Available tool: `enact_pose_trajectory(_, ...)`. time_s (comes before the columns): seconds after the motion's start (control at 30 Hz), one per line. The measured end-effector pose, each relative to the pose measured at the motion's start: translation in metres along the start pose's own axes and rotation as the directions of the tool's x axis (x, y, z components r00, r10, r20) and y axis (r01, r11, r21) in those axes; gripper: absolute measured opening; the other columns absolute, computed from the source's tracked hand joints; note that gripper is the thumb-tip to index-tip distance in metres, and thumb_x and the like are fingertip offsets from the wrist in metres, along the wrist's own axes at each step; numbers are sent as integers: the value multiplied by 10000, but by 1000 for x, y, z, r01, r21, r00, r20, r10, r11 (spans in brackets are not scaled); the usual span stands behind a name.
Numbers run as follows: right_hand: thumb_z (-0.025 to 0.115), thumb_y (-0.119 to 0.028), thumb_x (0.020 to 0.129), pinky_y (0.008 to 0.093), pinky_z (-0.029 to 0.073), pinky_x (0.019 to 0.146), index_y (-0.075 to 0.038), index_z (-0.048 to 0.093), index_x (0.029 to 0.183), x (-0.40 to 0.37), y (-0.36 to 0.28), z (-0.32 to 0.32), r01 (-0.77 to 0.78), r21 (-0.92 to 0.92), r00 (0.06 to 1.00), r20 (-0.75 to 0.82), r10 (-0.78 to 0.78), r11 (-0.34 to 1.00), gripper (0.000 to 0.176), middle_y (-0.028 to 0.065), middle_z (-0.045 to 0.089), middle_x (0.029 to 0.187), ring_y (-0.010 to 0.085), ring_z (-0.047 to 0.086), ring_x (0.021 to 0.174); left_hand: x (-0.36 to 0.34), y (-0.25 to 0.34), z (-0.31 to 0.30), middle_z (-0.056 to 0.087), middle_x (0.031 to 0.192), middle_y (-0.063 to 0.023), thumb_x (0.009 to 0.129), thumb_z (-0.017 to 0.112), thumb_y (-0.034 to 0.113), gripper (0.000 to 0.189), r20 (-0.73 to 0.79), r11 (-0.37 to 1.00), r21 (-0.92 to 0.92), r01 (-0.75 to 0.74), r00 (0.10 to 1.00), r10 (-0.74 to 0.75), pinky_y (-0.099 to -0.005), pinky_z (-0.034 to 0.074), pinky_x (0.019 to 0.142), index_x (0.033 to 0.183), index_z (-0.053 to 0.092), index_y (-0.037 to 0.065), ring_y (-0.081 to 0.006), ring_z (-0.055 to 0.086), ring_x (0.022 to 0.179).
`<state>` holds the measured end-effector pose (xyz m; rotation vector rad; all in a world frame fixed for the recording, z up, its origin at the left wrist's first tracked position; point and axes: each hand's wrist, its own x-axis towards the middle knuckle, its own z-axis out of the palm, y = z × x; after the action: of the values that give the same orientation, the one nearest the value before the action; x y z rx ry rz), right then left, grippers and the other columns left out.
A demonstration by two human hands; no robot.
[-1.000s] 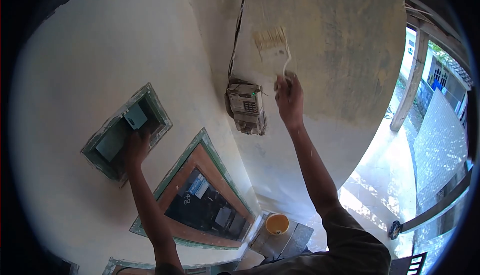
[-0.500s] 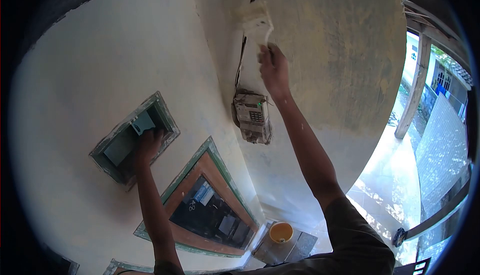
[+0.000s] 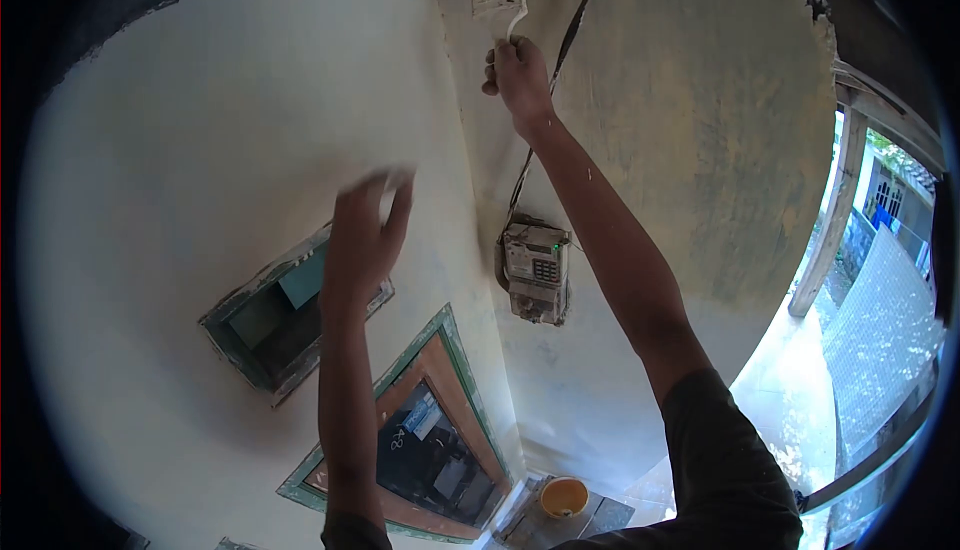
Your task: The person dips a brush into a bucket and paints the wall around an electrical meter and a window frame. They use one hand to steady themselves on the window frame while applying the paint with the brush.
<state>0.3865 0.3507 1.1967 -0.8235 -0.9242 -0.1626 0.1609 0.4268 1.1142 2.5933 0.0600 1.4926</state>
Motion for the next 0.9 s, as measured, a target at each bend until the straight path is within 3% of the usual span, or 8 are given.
enact_pose_trajectory(0.13,463,-213,955,264,413,448,0,487,1005,-9,-3,5,-20,-6,1000,-6,20,1000,220,35,517,789,98,482,545,95,-9,26,649,1015,-201,929,514,250,305,-7,960,-279,-39,999,39,-421,439,909,1052,630,-4,-349,598,986)
enact_pose_trajectory(0.2,467,-221,957,272,420,444,-1,482,1014,6,-4,3,3,-74,1000,-7,-3,997,228,34,514,779,101,487,546,119,-11,32,649,1019,-196,896,551,225,287,-61,985,108,-137,988,144,-411,444,919,1060,630,2,-335,599,997)
enact_pose_trajectory(0.37,475,-216,934,367,512,510,55,520,958,77,-16,10,72,-270,994,-56,-90,960,276,147,614,730,249,630,628,63,-14,-4,638,1041,-171,861,589,184,262,-378,910,356,-215,857,350,-413,458,901,1064,627,23,-330,596,982)
enact_pose_trajectory(0.43,495,-240,913,446,529,690,62,559,934,118,-7,6,283,-599,931,-14,-364,749,310,265,646,886,395,649,802,-2,-18,-14,626,922,-149,874,587,183,179,-352,969,235,-78,922,160,-417,470,764,936,618,18,-324,606,847)
enact_pose_trajectory(0.53,503,-249,899,470,488,822,42,589,964,114,-51,1,297,-809,900,60,-433,507,310,278,629,999,463,587,949,-82,-60,-13,621,878,-136,868,603,188,163,-72,987,78,141,988,-135,-415,462,746,875,609,26,-307,599,819)
enact_pose_trajectory(0.73,633,-253,808,410,520,730,11,635,981,177,-88,-41,481,-818,854,355,-380,315,316,188,670,900,342,652,860,-111,-101,-7,617,1013,-169,868,596,363,389,40,861,395,321,930,-365,-439,423,893,1041,601,14,-320,573,988)
enact_pose_trajectory(0.8,645,-216,788,395,439,978,-112,599,1237,203,-99,-48,570,-800,798,486,-357,185,464,226,567,1243,304,550,1172,-111,-101,-3,571,1179,-201,847,581,491,622,200,819,467,333,863,-464,-455,388,979,1205,533,-16,-350,533,1115)
enact_pose_trajectory(0.9,628,-185,788,422,477,901,-40,640,1114,174,-153,-7,571,-783,719,622,-310,-246,356,219,605,1155,324,591,1083,-121,-117,12,547,1223,-212,829,570,561,726,214,794,534,291,862,-459,-498,369,990,1257,493,-20,-363,510,1150)
